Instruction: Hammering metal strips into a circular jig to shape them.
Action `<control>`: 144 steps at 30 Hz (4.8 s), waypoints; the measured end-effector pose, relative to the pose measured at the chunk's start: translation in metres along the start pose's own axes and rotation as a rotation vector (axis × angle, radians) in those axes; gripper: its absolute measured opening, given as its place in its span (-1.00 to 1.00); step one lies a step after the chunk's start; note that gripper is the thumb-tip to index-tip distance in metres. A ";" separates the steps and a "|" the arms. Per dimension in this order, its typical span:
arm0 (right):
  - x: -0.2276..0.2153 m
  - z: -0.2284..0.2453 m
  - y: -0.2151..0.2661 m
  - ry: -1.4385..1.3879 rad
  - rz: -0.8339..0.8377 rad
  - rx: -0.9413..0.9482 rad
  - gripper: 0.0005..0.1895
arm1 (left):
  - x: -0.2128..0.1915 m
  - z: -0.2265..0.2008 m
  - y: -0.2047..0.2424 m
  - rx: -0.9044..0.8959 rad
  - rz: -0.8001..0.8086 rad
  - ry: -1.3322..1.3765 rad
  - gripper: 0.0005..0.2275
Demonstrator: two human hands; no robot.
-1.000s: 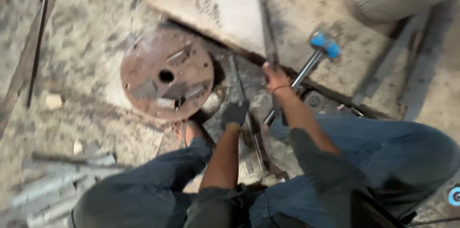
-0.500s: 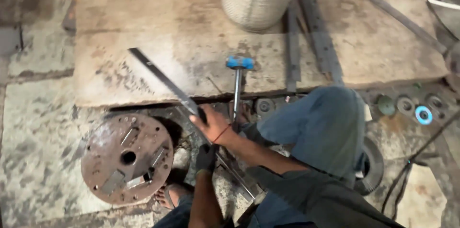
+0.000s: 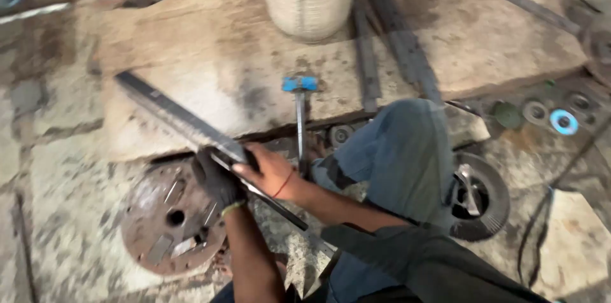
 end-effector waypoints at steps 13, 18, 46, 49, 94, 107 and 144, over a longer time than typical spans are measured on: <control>-0.011 0.019 0.009 -0.270 0.097 0.003 -0.56 | 0.078 -0.136 0.066 0.317 -0.156 -0.147 -0.76; -0.011 0.012 0.012 -0.437 0.087 0.023 -0.51 | 0.094 -0.165 0.087 0.240 -0.190 -0.347 -0.70; -0.023 0.016 0.007 -0.721 0.085 0.363 -0.57 | 0.084 -0.147 0.071 0.009 0.036 -0.067 -0.58; -0.023 0.011 0.009 -0.682 0.069 0.386 -0.57 | 0.087 -0.157 0.078 0.150 0.011 -0.131 -0.59; -0.022 0.013 0.007 -0.738 0.140 0.398 -0.49 | 0.064 -0.106 0.036 -0.013 0.083 0.087 -0.65; -0.022 0.009 0.004 -0.766 0.332 0.494 -0.42 | 0.044 -0.088 0.022 0.035 0.051 0.075 -0.66; -0.018 0.003 0.005 -0.658 0.216 0.578 -0.54 | 0.053 -0.091 0.028 0.012 0.082 0.033 -0.65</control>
Point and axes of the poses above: each hand's wrist, its own y-axis away from the middle knuckle, its own x-axis out of the palm, z = x × y, the point moved 2 cm from there along -y, towards the middle knuckle, and after that the axes turned 6 degrees about -x, right-handed, at the moved point
